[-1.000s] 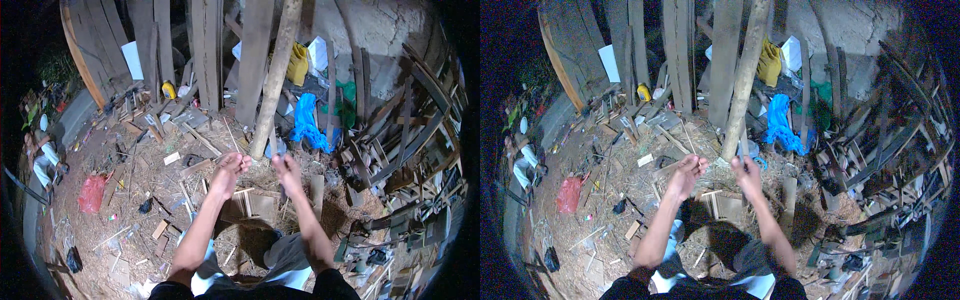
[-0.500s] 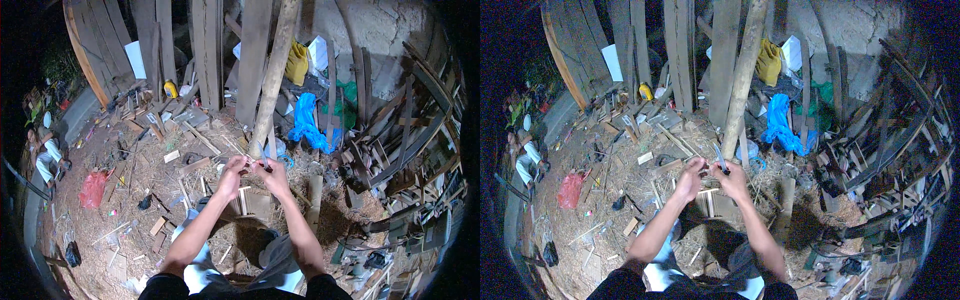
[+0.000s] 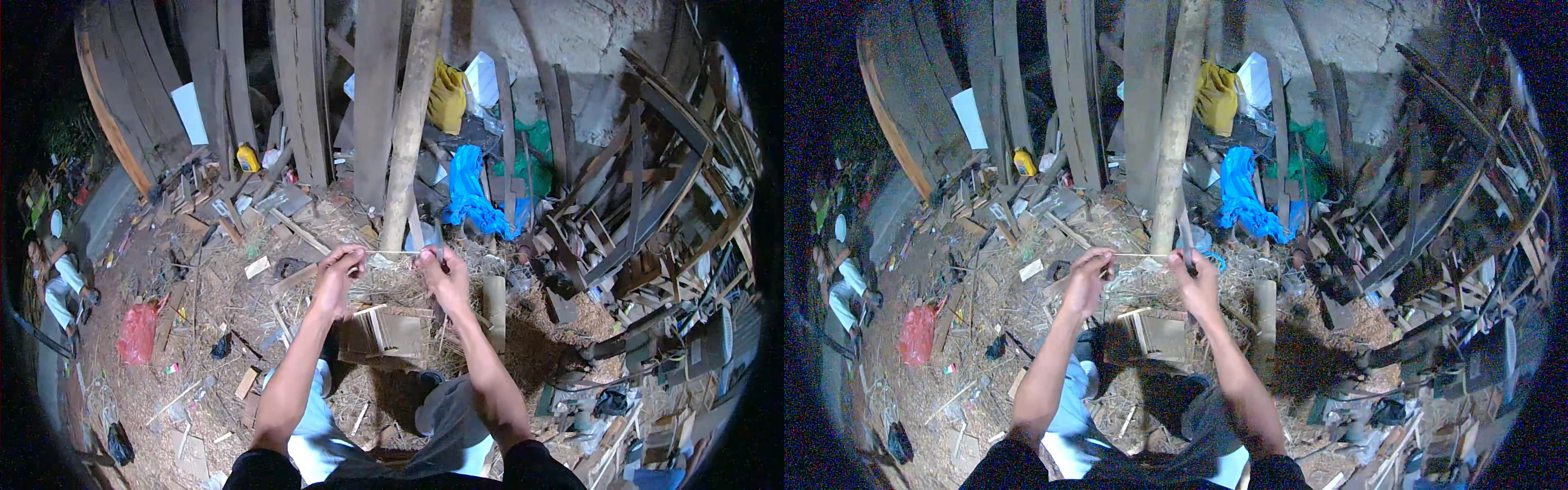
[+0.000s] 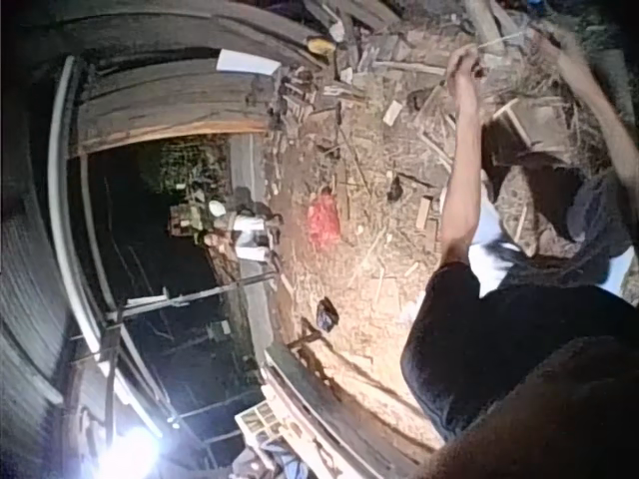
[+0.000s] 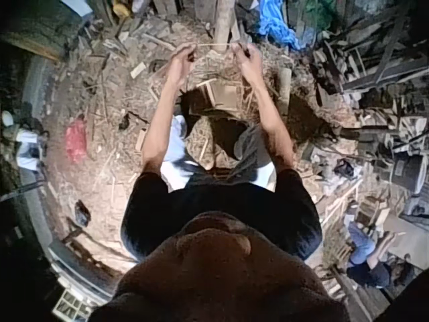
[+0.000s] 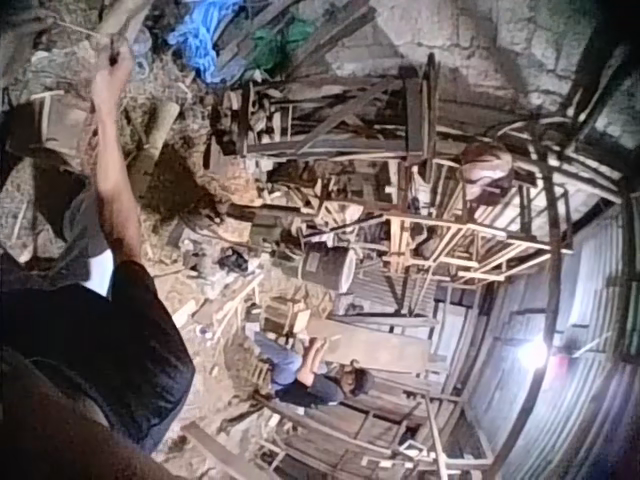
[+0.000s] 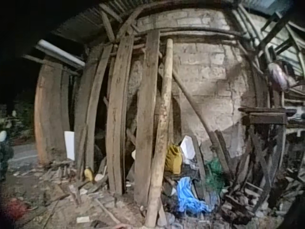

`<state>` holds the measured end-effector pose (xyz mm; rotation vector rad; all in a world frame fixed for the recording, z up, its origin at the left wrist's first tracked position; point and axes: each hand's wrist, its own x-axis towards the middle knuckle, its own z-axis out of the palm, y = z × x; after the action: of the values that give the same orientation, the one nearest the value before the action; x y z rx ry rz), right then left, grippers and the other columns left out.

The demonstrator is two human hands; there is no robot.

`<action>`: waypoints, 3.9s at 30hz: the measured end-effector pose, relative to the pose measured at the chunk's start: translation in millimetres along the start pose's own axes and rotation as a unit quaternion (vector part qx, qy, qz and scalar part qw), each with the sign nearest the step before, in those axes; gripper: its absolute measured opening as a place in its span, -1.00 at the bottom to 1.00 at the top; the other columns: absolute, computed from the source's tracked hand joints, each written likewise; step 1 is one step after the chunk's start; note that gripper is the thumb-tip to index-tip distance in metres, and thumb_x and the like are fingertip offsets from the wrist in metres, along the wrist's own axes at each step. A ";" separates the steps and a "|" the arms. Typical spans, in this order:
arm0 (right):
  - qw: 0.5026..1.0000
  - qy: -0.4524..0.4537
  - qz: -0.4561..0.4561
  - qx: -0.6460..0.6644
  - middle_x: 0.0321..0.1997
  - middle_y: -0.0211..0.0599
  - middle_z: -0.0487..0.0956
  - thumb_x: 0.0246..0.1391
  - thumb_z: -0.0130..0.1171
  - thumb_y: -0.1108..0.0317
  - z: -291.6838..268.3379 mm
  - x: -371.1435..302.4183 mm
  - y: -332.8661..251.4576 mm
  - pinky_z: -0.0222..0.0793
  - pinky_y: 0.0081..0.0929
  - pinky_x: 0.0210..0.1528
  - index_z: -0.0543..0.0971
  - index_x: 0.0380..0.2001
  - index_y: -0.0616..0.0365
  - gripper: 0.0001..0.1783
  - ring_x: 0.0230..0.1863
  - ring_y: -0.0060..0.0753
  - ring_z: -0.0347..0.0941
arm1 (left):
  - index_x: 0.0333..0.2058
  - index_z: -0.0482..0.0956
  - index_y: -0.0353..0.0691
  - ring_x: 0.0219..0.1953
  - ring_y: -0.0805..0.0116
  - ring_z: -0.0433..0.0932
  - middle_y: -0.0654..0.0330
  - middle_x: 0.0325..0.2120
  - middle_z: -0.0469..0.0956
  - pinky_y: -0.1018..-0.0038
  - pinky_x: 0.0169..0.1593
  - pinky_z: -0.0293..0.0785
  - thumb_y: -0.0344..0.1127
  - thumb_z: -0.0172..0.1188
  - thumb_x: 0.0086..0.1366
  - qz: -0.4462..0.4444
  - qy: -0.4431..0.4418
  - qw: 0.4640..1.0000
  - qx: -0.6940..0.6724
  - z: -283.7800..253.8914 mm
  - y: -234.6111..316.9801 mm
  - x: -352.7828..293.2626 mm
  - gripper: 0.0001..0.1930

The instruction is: The person is assembling a small wooden frame by inserting thin wooden rods into a rectangular wooden base. They use a knife to trim the ends of the rods before pressing them into pre-drilled holes by hand, handling the pieces one at a time.

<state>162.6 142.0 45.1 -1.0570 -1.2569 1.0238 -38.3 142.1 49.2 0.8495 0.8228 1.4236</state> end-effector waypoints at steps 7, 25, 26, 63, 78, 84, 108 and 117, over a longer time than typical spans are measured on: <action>0.997 0.012 0.024 0.066 -0.72 -0.66 0.30 0.15 0.06 0.18 11.2 0.8 -8.5 -0.08 -0.71 -0.71 0.53 -0.43 0.12 -0.75 -0.75 -0.82 0.07 | -0.35 0.54 -0.28 -0.49 0.58 0.34 0.33 -0.54 0.45 0.59 -0.35 0.27 -0.40 0.12 0.18 -0.020 -0.022 0.977 0.212 -9.7 -2.6 -6.4 -0.90; 0.995 -0.083 0.033 0.036 -0.49 -0.43 0.58 0.06 0.17 0.25 50.2 4.0 1.9 0.04 -0.72 -0.68 0.52 -0.33 0.20 -0.77 -0.68 -0.79 0.19 | -0.29 0.50 -0.28 -0.49 0.62 0.34 0.33 -0.49 0.47 0.64 -0.41 0.28 -0.44 0.08 0.20 0.021 -0.086 0.971 0.223 -23.2 4.5 -31.3 -0.90; 0.995 -0.081 0.040 0.046 -0.48 -0.42 0.58 0.06 0.17 0.25 51.1 3.4 1.6 0.04 -0.72 -0.68 0.52 -0.32 0.21 -0.77 -0.69 -0.78 0.19 | -0.29 0.50 -0.28 -0.49 0.63 0.34 0.33 -0.47 0.47 0.65 -0.41 0.26 -0.45 0.08 0.19 0.035 -0.085 0.970 0.226 -23.1 3.2 -31.1 -0.89; 0.982 -0.123 0.044 0.139 -0.52 -0.40 0.49 0.17 0.01 0.31 13.7 -9.2 -12.1 -0.01 -0.74 -0.72 0.36 -0.19 0.10 -0.82 -0.72 -0.75 0.14 | -0.23 0.53 -0.30 -0.55 0.57 0.43 0.27 -0.51 0.51 0.63 -0.47 0.34 -0.39 0.10 0.23 -0.010 -0.137 0.967 0.213 -0.4 -13.1 -26.5 -0.84; 0.959 -0.188 0.129 0.171 -0.50 -0.37 0.48 0.16 0.03 0.36 18.8 -25.6 -0.5 -0.06 -0.75 -0.72 0.39 -0.28 0.13 -0.89 -0.70 -0.77 0.09 | -0.36 0.56 -0.33 -0.39 0.06 0.55 -0.03 -0.45 0.53 0.32 -0.30 0.43 -0.48 0.12 0.11 0.278 -0.073 0.814 0.504 16.6 -4.0 -45.0 -0.89; 0.956 -0.173 0.161 0.175 -0.51 -0.43 0.47 0.10 0.10 0.34 -7.3 -27.5 -6.1 -0.07 -0.77 -0.74 0.43 -0.36 0.15 -0.88 -0.72 -0.77 0.08 | -0.40 0.53 -0.32 -0.38 -0.02 0.50 -0.01 -0.46 0.49 0.25 -0.31 0.40 -0.50 0.09 0.12 0.326 -0.101 0.774 0.533 31.2 -12.3 -51.3 -0.93; 0.986 -0.141 0.029 0.082 -0.53 -0.45 0.52 0.15 0.06 0.27 7.3 -40.5 -8.9 0.08 -0.75 -0.64 0.44 -0.04 0.13 -0.67 -0.66 -0.77 0.18 | -0.30 0.60 -0.32 -0.43 0.52 0.53 0.13 -0.44 0.62 0.55 -0.33 0.42 -0.39 0.20 0.14 0.190 -0.072 0.889 0.410 2.0 -21.0 -22.0 -0.84; 0.969 -0.181 0.079 0.148 -0.56 -0.48 0.47 0.14 0.07 0.30 4.0 -32.9 -11.4 -0.01 -0.80 -0.67 0.53 -0.37 0.24 -0.79 -0.66 -0.80 0.15 | -0.30 0.58 -0.33 -0.38 0.53 0.49 0.20 -0.45 0.58 0.57 -0.26 0.39 -0.47 0.18 0.15 0.083 -0.119 0.910 0.388 15.7 4.3 -57.7 -0.87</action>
<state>157.2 107.6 49.2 -0.7679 -1.2683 1.5290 -26.2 84.3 59.2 1.6966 1.1639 1.0834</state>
